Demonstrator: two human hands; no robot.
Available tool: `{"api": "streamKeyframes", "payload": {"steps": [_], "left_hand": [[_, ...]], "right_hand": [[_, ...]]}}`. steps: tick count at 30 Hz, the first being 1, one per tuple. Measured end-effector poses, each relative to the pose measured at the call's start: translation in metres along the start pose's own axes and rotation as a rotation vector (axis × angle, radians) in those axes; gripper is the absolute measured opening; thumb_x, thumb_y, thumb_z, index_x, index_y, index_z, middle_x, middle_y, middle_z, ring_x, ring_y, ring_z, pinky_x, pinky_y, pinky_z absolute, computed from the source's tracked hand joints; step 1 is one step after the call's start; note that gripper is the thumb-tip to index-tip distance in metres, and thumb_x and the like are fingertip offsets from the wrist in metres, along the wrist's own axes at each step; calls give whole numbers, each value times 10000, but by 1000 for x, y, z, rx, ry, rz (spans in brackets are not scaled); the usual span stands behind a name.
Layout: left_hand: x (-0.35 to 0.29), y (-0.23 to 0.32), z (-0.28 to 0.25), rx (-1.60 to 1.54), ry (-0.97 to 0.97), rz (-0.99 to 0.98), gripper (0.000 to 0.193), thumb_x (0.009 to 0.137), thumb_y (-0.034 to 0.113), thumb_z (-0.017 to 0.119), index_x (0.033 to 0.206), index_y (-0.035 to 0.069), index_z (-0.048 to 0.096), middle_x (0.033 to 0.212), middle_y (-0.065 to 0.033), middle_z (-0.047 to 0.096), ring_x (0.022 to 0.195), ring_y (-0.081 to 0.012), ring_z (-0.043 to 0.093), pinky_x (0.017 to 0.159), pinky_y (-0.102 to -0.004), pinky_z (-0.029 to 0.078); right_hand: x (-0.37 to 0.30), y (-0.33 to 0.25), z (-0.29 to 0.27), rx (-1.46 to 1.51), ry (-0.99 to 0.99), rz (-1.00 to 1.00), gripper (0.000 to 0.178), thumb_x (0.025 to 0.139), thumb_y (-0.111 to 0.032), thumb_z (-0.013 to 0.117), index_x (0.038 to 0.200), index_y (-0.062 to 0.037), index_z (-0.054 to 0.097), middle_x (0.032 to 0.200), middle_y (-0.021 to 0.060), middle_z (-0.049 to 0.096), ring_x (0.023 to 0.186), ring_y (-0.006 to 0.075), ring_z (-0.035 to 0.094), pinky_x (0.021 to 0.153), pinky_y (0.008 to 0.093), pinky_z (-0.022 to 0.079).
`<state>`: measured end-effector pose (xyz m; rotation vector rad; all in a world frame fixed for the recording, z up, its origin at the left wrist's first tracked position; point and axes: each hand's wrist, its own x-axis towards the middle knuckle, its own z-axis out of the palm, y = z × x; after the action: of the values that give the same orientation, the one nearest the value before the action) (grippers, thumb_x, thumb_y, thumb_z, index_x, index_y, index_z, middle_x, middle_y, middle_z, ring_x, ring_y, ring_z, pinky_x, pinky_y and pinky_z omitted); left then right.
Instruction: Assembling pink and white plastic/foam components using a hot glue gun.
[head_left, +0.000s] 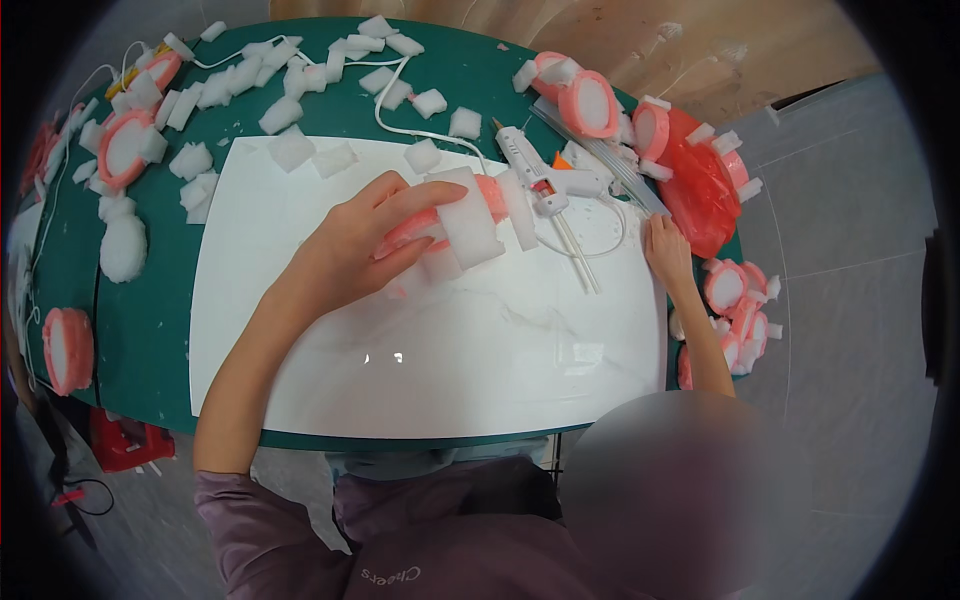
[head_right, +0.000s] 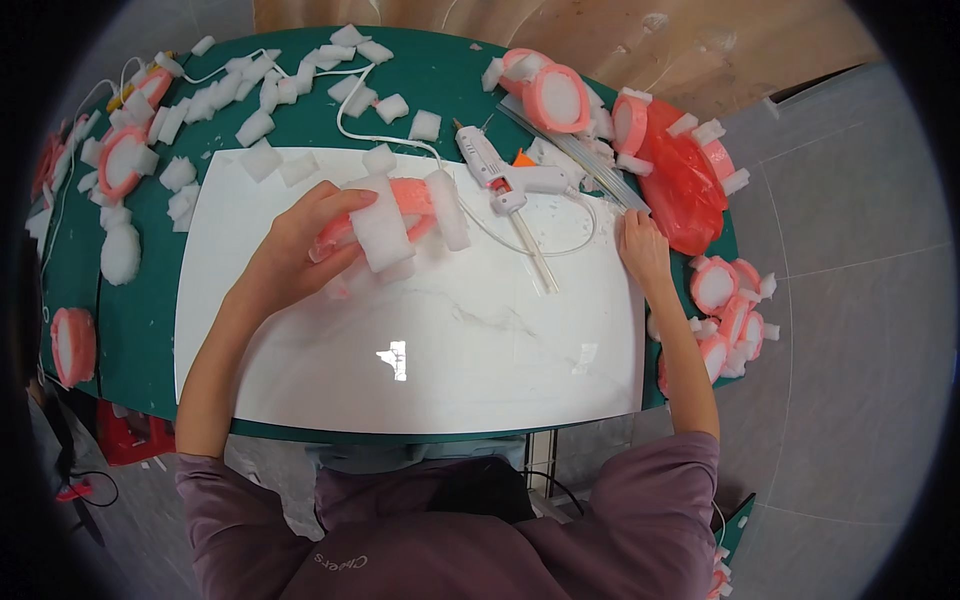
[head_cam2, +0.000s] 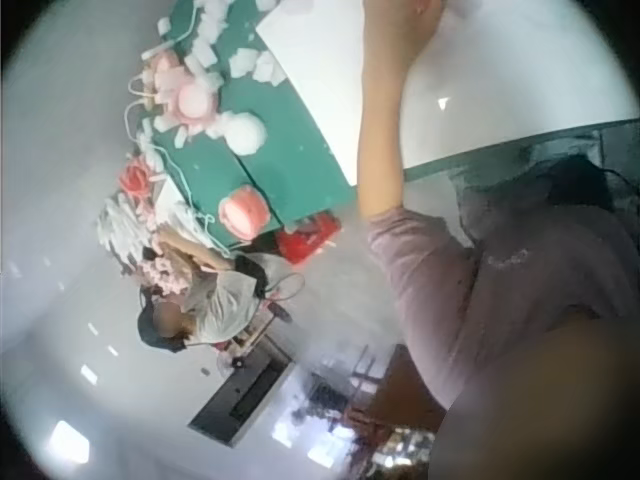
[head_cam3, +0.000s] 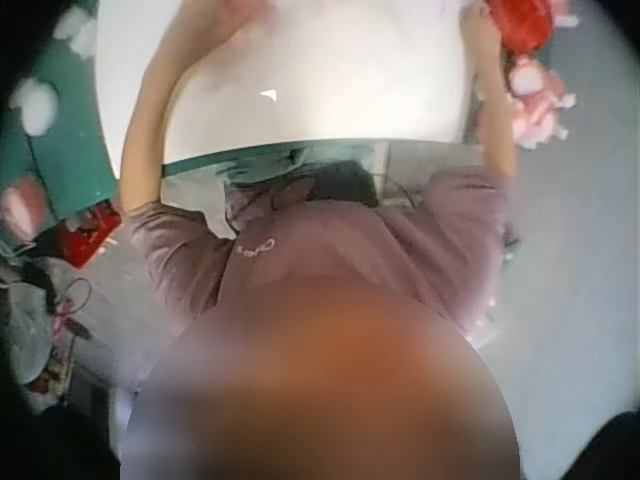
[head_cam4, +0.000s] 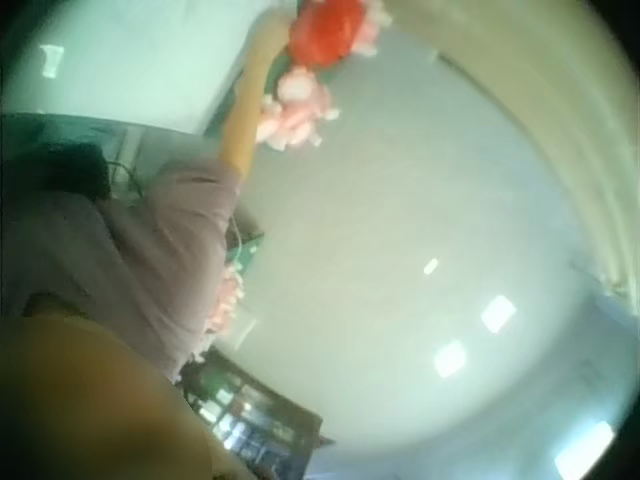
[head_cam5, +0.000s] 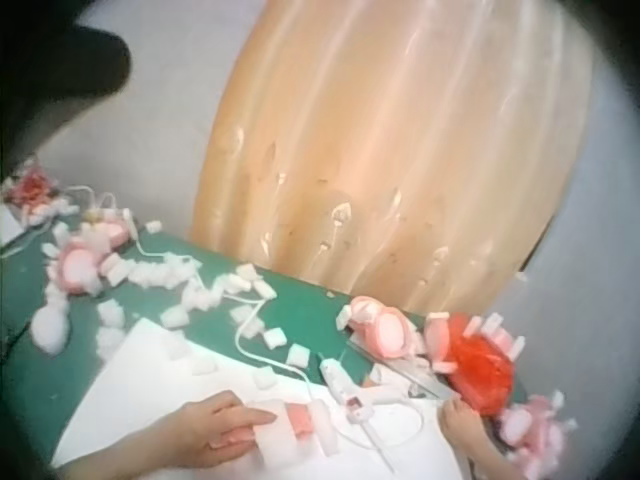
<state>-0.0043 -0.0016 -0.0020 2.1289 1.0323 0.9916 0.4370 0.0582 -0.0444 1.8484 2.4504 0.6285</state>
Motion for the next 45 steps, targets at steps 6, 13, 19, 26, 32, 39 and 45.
{"api": "streamKeyframes", "payload": {"steps": [6,13,19,26,32,39,45], "left_hand": [[0,0,0,-3,-9,-24,459,688,-22,602,1110,115,482,865,-90,512,786,-228,531,680,-291,450],[0,0,1,21,-3,-26,466,688,-13,614,1110,126,476,885,-96,524,795,-239,542,679,-291,460],[-1,-3,2,34,13,20,471,688,-16,612,1114,131,476,891,-97,524,798,-240,540,672,-292,461],[0,1,0,2,-12,-25,442,698,-10,602,1104,123,489,889,-92,516,789,-238,533,679,-292,453],[0,-1,2,3,48,21,429,739,74,575,1138,211,501,804,-75,486,674,-228,526,613,-295,448],[-1,-1,1,7,40,17,430,739,79,575,1142,208,500,808,-77,488,678,-225,529,618,-294,453],[-1,0,0,4,31,8,432,742,82,571,1148,212,496,817,-81,488,687,-226,534,616,-293,458]], "right_hand": [[9,-2,-2,96,-80,125,271,854,-282,421,805,-16,438,688,223,560,610,392,556,530,487,445],[9,-8,-5,40,-107,180,245,859,-283,412,850,-44,467,650,229,566,595,416,552,524,506,435],[6,-9,11,178,84,210,199,834,-163,438,731,-1,489,610,251,546,565,414,542,530,494,432],[2,-9,23,266,218,270,233,830,-155,452,696,26,511,603,260,533,557,409,537,522,479,422],[2,-16,19,279,284,338,262,831,-154,452,658,33,516,592,258,528,540,406,531,506,468,414],[0,-17,20,327,349,371,261,834,-171,453,691,30,538,620,251,532,566,407,530,523,464,408],[2,4,19,579,176,435,309,848,-241,446,726,21,554,623,240,537,637,399,545,578,471,408]]}}
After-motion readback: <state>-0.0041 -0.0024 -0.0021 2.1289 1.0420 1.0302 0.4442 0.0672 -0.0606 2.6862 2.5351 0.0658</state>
